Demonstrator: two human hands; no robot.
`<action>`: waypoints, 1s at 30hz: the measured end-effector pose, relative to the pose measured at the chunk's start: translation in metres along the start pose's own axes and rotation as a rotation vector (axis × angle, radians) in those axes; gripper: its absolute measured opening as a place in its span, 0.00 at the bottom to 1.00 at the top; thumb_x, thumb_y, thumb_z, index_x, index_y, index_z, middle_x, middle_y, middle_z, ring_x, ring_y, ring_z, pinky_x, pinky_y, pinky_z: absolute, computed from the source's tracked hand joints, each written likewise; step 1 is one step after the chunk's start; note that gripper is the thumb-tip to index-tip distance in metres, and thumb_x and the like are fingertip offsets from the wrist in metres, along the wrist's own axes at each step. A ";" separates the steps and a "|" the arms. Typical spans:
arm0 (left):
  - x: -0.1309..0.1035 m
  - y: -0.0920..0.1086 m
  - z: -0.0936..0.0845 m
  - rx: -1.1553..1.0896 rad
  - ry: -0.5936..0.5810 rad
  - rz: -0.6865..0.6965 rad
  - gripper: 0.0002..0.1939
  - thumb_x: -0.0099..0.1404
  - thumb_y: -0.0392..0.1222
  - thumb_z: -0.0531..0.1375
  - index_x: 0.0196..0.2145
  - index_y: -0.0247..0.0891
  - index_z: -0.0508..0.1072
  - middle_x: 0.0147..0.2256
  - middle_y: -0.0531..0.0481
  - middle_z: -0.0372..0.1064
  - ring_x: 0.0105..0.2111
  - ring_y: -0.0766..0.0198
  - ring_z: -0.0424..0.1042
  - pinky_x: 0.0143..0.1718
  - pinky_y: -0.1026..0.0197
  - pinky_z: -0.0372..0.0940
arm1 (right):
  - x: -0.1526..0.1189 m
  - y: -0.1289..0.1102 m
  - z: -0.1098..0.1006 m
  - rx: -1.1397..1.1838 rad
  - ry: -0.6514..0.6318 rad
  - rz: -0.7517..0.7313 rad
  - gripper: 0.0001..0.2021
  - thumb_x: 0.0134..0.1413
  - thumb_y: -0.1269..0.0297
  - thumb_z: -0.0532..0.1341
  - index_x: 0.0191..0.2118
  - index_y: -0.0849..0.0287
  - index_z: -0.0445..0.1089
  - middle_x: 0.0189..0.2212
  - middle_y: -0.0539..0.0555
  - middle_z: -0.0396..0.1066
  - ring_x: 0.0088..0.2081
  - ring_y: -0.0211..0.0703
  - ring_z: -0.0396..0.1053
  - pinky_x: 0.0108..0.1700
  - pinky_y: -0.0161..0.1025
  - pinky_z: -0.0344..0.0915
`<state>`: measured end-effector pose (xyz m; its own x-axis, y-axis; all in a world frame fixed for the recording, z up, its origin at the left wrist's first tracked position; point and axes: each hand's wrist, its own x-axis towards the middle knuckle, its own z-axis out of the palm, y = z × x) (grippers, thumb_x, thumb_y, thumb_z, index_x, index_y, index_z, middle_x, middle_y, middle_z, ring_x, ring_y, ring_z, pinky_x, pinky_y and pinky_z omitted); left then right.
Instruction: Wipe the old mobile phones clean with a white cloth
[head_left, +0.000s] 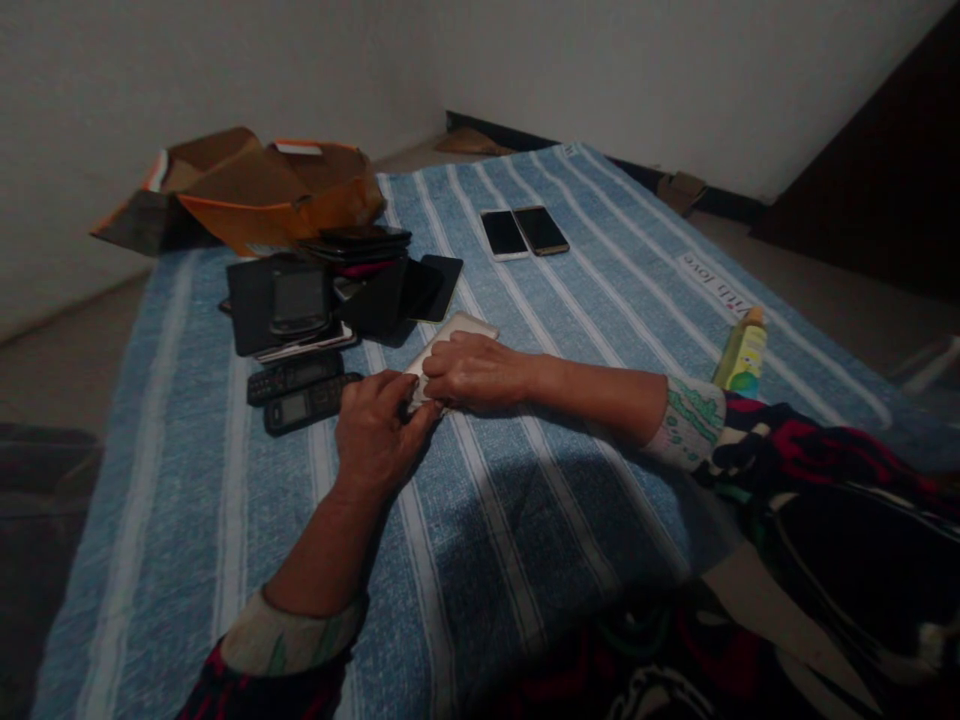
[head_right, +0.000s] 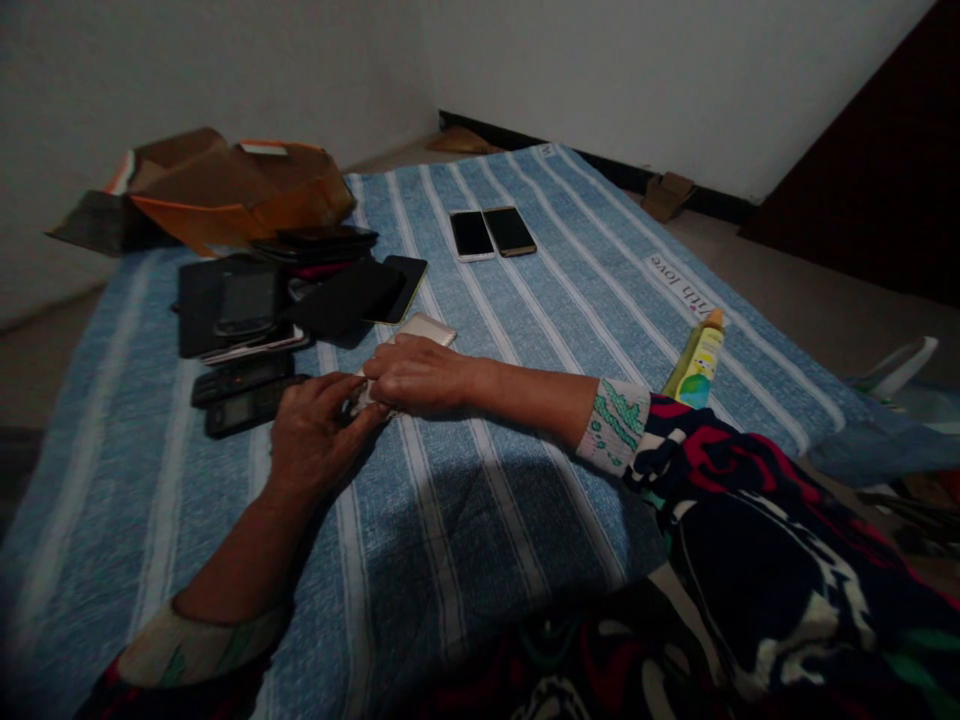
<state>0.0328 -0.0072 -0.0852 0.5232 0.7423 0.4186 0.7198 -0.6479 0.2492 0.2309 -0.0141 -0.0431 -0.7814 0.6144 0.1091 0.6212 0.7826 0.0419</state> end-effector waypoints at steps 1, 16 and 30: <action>0.000 0.000 0.000 -0.002 -0.004 -0.004 0.18 0.64 0.55 0.57 0.43 0.41 0.74 0.43 0.43 0.73 0.42 0.48 0.69 0.45 0.48 0.63 | 0.000 0.002 0.003 -0.014 0.023 -0.022 0.12 0.67 0.64 0.53 0.38 0.60 0.73 0.35 0.55 0.69 0.39 0.46 0.61 0.39 0.43 0.50; -0.002 0.005 -0.005 -0.005 -0.016 -0.029 0.23 0.60 0.60 0.60 0.45 0.39 0.71 0.42 0.42 0.73 0.42 0.47 0.68 0.45 0.49 0.63 | -0.033 0.051 0.013 0.010 0.102 0.060 0.08 0.63 0.62 0.59 0.41 0.60 0.73 0.36 0.55 0.71 0.41 0.47 0.61 0.40 0.42 0.49; -0.008 0.008 -0.011 -0.043 -0.068 -0.056 0.35 0.54 0.54 0.67 0.54 0.36 0.64 0.47 0.40 0.70 0.44 0.46 0.67 0.46 0.48 0.64 | -0.015 0.015 0.022 0.137 0.234 0.006 0.08 0.62 0.61 0.61 0.41 0.59 0.73 0.36 0.56 0.72 0.44 0.48 0.64 0.46 0.43 0.53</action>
<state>0.0289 -0.0199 -0.0768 0.5139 0.7863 0.3430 0.7291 -0.6110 0.3084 0.2504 -0.0096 -0.0663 -0.7329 0.5913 0.3366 0.5991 0.7953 -0.0926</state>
